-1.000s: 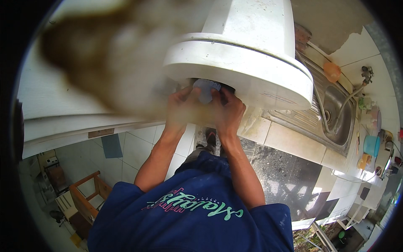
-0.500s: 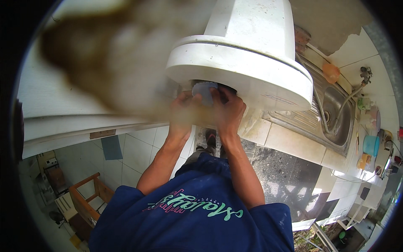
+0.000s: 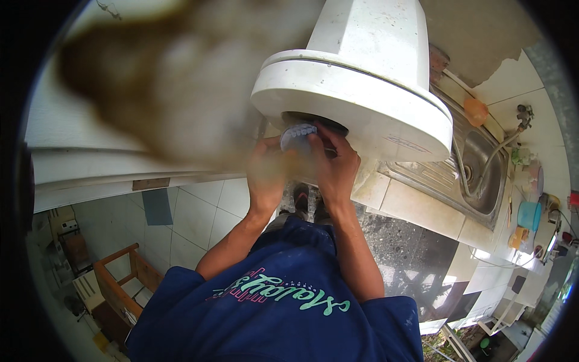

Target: Trim and finish dental plaster models using a model trimmer.

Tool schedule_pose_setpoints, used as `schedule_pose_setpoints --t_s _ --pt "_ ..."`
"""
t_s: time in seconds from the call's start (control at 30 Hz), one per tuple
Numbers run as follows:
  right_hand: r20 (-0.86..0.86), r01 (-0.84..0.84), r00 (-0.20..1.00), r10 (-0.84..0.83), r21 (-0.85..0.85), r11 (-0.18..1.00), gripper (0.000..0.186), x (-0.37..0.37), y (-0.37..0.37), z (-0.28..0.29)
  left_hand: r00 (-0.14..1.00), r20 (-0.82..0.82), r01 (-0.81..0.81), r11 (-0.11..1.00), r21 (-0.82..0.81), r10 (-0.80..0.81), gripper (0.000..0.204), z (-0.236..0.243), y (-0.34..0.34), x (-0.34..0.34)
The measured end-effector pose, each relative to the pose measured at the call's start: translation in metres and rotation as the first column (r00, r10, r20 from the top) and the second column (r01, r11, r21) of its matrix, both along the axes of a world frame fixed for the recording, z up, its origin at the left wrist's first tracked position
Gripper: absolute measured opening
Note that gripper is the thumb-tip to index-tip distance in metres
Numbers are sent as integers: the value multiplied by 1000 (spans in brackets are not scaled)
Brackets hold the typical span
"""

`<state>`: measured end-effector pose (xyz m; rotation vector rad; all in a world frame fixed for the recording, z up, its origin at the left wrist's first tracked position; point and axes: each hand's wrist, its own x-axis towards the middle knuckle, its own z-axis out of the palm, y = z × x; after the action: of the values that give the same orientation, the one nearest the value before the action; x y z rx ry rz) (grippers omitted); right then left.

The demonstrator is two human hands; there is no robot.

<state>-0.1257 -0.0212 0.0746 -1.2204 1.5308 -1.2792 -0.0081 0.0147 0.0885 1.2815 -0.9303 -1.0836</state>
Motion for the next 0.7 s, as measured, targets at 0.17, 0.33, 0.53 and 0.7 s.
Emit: schedule_pose_setpoints --t_s 0.17,0.33,0.53,0.7 --pt "22 -51 998 52 -3 999 20 -9 3 10 990 138 -14 1000 14 12 28 2 6 8" --pt "-254 -182 954 160 -65 981 15 -12 5 24 959 282 6 996 -89 19 28 14 9 15" --pt "-200 -167 964 177 65 984 15 -19 5 28 982 187 46 999 -25 -40 28 20 12 18" --pt "-69 -127 990 125 -15 992 16 -24 11 24 999 -34 32 998 56 -31 31 18 12 19"
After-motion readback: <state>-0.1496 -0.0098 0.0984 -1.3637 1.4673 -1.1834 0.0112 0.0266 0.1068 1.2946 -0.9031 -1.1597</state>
